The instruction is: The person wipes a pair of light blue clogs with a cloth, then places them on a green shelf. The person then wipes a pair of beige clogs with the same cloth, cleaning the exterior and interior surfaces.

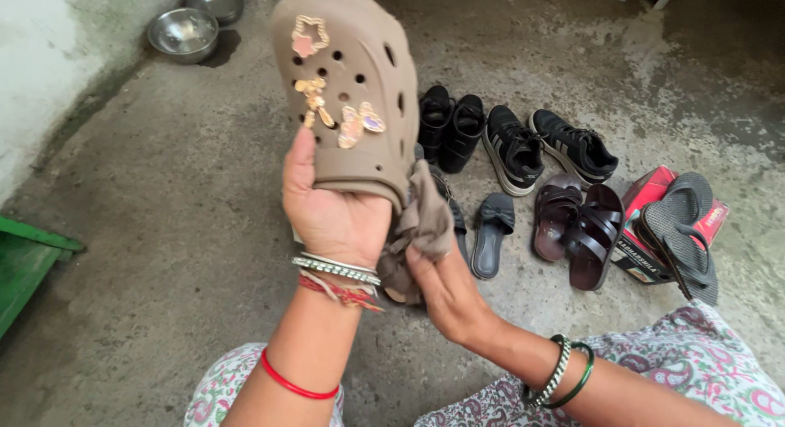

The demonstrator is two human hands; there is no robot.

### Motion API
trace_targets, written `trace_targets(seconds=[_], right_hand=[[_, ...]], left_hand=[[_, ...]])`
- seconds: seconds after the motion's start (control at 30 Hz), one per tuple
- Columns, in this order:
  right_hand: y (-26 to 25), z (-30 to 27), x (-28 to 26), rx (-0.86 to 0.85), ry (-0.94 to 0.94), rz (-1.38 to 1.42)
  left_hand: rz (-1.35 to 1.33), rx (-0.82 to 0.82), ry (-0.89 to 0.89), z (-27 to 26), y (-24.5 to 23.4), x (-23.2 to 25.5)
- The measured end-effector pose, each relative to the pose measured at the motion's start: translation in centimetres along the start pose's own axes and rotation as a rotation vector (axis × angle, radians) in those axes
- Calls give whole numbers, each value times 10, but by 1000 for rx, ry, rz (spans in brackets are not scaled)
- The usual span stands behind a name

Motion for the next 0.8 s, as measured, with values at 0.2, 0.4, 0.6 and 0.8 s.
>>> trace_targets(seconds=[0.2, 0.4, 0.6, 0.8], right_hand=[[-35, 25, 21, 325, -99, 153], [-96, 51, 31, 503, -222, 203], [-54, 29, 16, 261, -137, -96], [-44, -1, -16, -111, -59, -348]], left_hand=[[29, -10, -161, -5, -5, -38], [-17, 64, -354, -19, -8, -67], [94, 91, -246, -19, -11, -54], [362, 209, -231, -1, -16, -18]])
Point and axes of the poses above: each hand's wrist, its own z-axis towards the middle knuckle, its own y-axis out of the palm, x = y × z, the point moved 4 cm from there along z, towards the middle knuckle, and after that the axes turned 7 degrees about -y, right-handed, at the moved point
